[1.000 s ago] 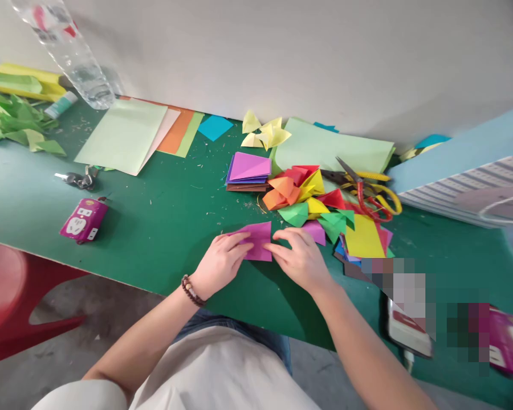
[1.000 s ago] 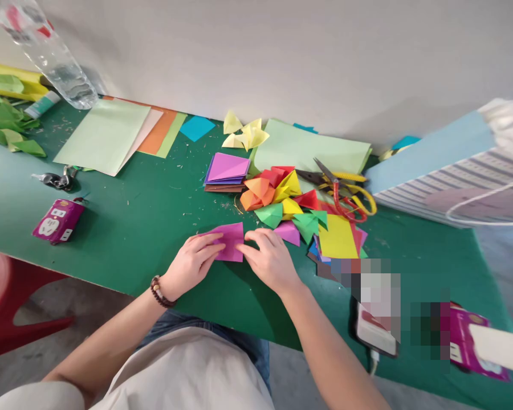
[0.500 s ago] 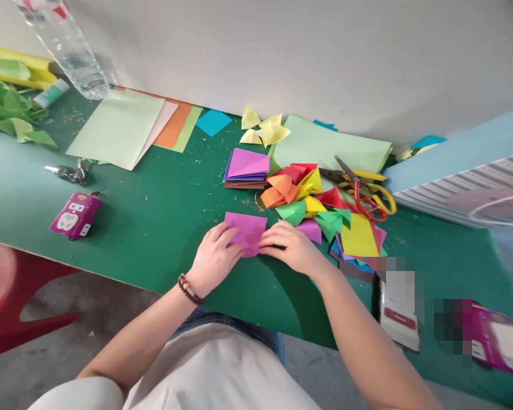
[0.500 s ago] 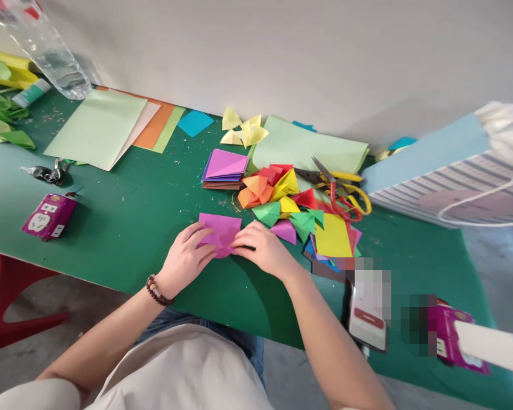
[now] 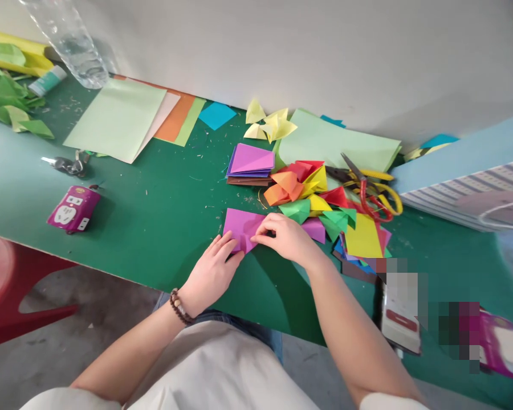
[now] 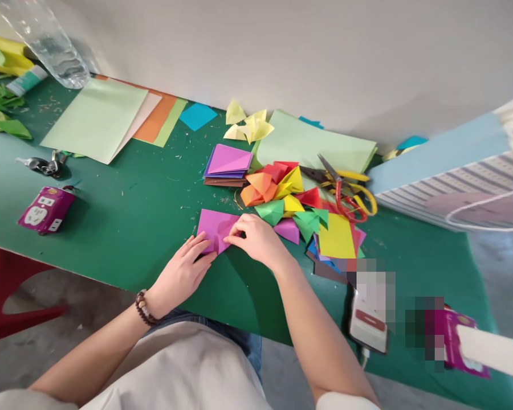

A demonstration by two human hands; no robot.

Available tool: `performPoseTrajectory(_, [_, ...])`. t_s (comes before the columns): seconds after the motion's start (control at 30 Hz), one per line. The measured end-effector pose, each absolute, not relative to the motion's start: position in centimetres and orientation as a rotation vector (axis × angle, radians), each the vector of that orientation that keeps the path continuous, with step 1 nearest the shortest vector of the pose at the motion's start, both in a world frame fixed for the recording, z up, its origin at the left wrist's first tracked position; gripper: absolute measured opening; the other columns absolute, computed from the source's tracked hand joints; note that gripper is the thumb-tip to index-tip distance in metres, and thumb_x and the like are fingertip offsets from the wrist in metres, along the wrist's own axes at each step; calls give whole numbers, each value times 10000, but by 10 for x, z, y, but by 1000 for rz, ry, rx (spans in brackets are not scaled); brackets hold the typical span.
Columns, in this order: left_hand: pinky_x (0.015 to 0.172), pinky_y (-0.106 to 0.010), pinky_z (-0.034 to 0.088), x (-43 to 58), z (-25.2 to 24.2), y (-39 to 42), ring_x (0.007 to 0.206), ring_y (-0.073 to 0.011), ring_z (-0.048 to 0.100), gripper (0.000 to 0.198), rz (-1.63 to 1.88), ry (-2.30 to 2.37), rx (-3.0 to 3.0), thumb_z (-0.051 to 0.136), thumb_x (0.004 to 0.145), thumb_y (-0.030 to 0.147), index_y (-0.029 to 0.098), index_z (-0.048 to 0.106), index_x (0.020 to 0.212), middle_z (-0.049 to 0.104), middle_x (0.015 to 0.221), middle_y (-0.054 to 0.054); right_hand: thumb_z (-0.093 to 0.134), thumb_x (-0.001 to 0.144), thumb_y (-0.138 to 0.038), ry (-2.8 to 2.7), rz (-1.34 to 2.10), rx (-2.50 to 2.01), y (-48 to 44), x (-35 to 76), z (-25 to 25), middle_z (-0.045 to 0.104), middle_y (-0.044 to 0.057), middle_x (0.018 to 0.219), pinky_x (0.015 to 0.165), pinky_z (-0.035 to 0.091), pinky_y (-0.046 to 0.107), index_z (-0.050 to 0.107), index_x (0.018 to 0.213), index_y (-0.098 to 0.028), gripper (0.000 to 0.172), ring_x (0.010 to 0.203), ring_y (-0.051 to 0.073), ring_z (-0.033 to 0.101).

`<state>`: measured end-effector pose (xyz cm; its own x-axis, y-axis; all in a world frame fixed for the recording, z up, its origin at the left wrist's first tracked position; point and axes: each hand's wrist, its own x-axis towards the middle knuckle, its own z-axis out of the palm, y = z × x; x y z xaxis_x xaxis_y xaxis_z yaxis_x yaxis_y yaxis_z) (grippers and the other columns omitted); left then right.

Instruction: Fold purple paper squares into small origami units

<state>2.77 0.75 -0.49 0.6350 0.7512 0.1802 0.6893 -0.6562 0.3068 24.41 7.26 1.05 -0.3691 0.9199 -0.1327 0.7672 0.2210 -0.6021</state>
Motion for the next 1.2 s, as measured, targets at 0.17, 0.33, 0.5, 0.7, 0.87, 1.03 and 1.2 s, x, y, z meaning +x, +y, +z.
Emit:
performPoseTrajectory(0.17, [1114, -387, 427, 28, -1, 9, 1237, -224, 528, 249, 548, 1130, 2728, 442, 950, 129, 98, 639, 1100, 640, 1177, -114, 694, 815, -309, -2242, 811, -1621, 71, 241, 7, 601, 8, 769, 758, 446, 330, 608, 641, -217, 214, 814, 190, 573])
performPoseTrajectory(0.33, [1123, -384, 406, 30, -6, 9, 1220, -232, 532, 261, 527, 1142, 2755, 436, 959, 156, 76, 619, 1126, 647, 1166, -103, 680, 829, -314, -2226, 742, -1640, 66, 238, 6, 579, 12, 772, 767, 447, 338, 576, 649, -211, 233, 814, 193, 554])
performPoseTrajectory(0.5, [1120, -404, 386, 30, -8, 8, 1276, -256, 477, 418, 348, 1161, 2719, 423, 953, 167, 132, 457, 1369, 583, 1263, -105, 681, 830, -307, -2239, 702, -1650, 66, 237, 5, 574, 15, 770, 755, 450, 343, 562, 648, -212, 236, 815, 199, 553])
performPoseTrajectory(0.7, [1124, -402, 375, 29, -8, 9, 1302, -258, 439, 403, 336, 1162, 2687, 404, 960, 176, 139, 475, 1355, 567, 1263, -109, 678, 830, -291, -2254, 677, -1648, 66, 236, 3, 571, 22, 772, 770, 457, 359, 554, 642, -214, 238, 806, 205, 552])
performPoseTrajectory(0.87, [1109, -400, 390, 29, -9, 9, 1308, -249, 426, 401, 328, 1164, 2661, 390, 967, 179, 153, 471, 1360, 558, 1276, -102, 678, 828, -297, -2251, 662, -1671, 66, 235, 3, 576, 27, 780, 775, 462, 365, 553, 638, -214, 242, 811, 209, 558])
performPoseTrajectory(1.03, [1104, -393, 384, 29, -7, 10, 1304, -245, 415, 399, 321, 1167, 2651, 392, 970, 184, 159, 474, 1360, 553, 1270, -95, 653, 846, -297, -2273, 656, -1678, 67, 235, 4, 578, 31, 776, 773, 463, 368, 559, 636, -215, 244, 803, 208, 557])
performPoseTrajectory(1.2, [1050, -379, 407, 28, -2, 14, 1264, -237, 435, 377, 302, 1165, 2654, 405, 971, 197, 193, 502, 1335, 543, 1284, -76, 657, 845, -302, -2303, 657, -1703, 68, 234, 6, 581, 29, 782, 768, 462, 362, 569, 644, -213, 237, 804, 206, 558])
